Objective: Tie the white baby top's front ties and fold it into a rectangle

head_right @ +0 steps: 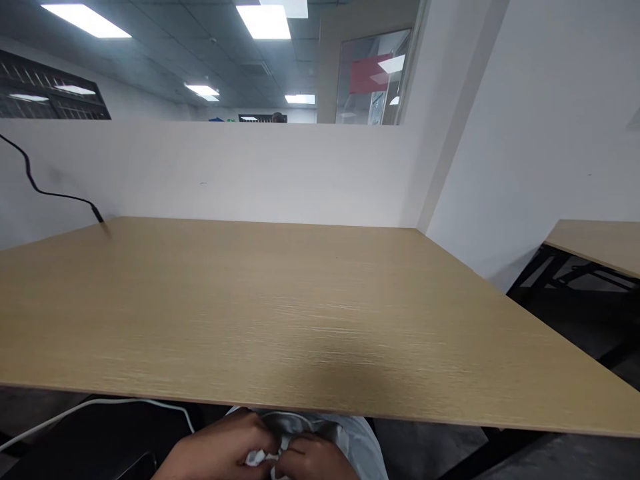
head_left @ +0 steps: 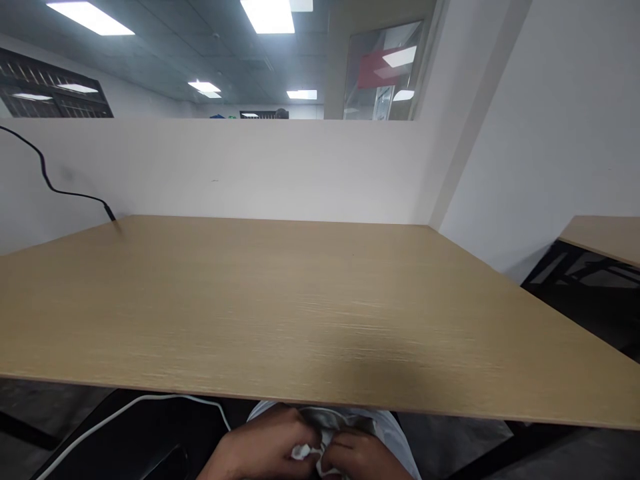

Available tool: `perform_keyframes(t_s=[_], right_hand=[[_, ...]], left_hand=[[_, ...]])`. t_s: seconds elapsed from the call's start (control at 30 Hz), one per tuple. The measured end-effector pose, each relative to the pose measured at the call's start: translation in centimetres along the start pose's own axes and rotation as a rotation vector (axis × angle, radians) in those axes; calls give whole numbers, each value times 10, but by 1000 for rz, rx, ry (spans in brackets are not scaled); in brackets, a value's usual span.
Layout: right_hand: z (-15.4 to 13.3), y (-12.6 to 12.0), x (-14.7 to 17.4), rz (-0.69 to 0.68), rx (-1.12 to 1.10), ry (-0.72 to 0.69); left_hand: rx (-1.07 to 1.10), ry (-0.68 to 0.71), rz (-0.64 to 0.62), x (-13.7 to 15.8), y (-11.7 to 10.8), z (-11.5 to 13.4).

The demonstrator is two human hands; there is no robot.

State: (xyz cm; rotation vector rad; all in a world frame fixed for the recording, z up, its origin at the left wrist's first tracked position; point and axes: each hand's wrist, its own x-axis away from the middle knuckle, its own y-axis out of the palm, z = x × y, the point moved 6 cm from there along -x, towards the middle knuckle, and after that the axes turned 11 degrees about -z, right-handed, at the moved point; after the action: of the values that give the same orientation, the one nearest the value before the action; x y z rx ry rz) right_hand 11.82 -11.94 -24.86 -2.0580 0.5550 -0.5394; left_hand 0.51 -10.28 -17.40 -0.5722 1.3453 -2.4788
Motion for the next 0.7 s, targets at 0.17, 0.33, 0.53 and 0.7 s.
perform_keyframes(t_s=[0.17,0.33,0.53,0.7], right_hand=[[-9,-3,-1,4,-15,-16],[-11,-7,-1,12,-19,-33],[-6,2,-1,-29,-57,-71],[-3,1,-1,-22,-71,6]], left_hand=[[7,-48,21,0,0,-2],[27,-8,33,1,0,-1],[99,83,15,0,4,-4],[167,54,24,1,0,-2]])
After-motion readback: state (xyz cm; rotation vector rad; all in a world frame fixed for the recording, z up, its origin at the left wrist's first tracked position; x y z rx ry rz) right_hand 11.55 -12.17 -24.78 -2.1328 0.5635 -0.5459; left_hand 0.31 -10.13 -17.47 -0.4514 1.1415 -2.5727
